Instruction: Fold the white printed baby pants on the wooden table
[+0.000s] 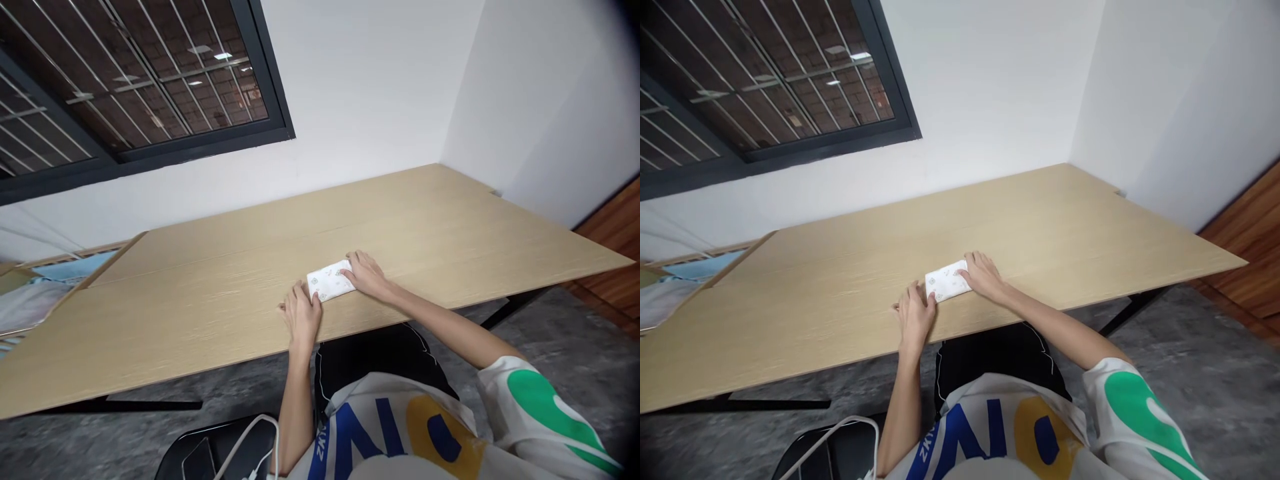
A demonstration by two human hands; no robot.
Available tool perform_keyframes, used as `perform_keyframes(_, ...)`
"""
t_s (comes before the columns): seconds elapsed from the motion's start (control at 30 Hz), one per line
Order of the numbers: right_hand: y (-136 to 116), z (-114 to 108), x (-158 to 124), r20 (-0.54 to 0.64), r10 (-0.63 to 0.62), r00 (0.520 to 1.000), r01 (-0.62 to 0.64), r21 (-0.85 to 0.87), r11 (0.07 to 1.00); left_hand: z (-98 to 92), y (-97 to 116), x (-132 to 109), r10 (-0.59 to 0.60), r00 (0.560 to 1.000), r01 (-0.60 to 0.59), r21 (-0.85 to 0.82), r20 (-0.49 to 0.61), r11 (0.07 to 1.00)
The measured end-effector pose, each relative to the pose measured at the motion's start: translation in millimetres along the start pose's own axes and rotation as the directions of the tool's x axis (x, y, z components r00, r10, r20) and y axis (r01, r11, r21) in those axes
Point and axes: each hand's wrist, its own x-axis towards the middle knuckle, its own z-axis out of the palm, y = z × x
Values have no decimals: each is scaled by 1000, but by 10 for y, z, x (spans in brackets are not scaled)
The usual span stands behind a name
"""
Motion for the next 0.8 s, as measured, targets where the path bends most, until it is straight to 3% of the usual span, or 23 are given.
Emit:
perform_keyframes(0.1, -73, 4, -52, -57, -219, 974, 212, -110, 971, 88, 111, -16, 214, 977, -214, 9, 6, 977)
perform_keyframes(0.17, -93, 27, -85, 4, -388, 921, 387, -80, 918, 169, 188, -9, 326, 940, -325, -33, 101, 945)
perform_keyframes(0.23, -71, 83, -107, 77, -475, 877, 478, -33, 878, 246, 243, 0, 337, 921, -335, -40, 196, 941)
perform_keyframes(0.43, 137, 220, -127, 198, -418, 887, 415, 58, 908, 290, 172, 4, 224, 928, -232, -7, 298, 973)
perform_keyframes(0.6, 270, 108, -161, 259, -376, 890, 351, 140, 926, 210, 42, 3, 201, 919, -194, -54, 340, 980)
perform_keyframes(0.8, 345, -20, -68, 363, -398, 843, 356, 179, 917, 92, 50, 84, 213, 895, -207, -59, 392, 977)
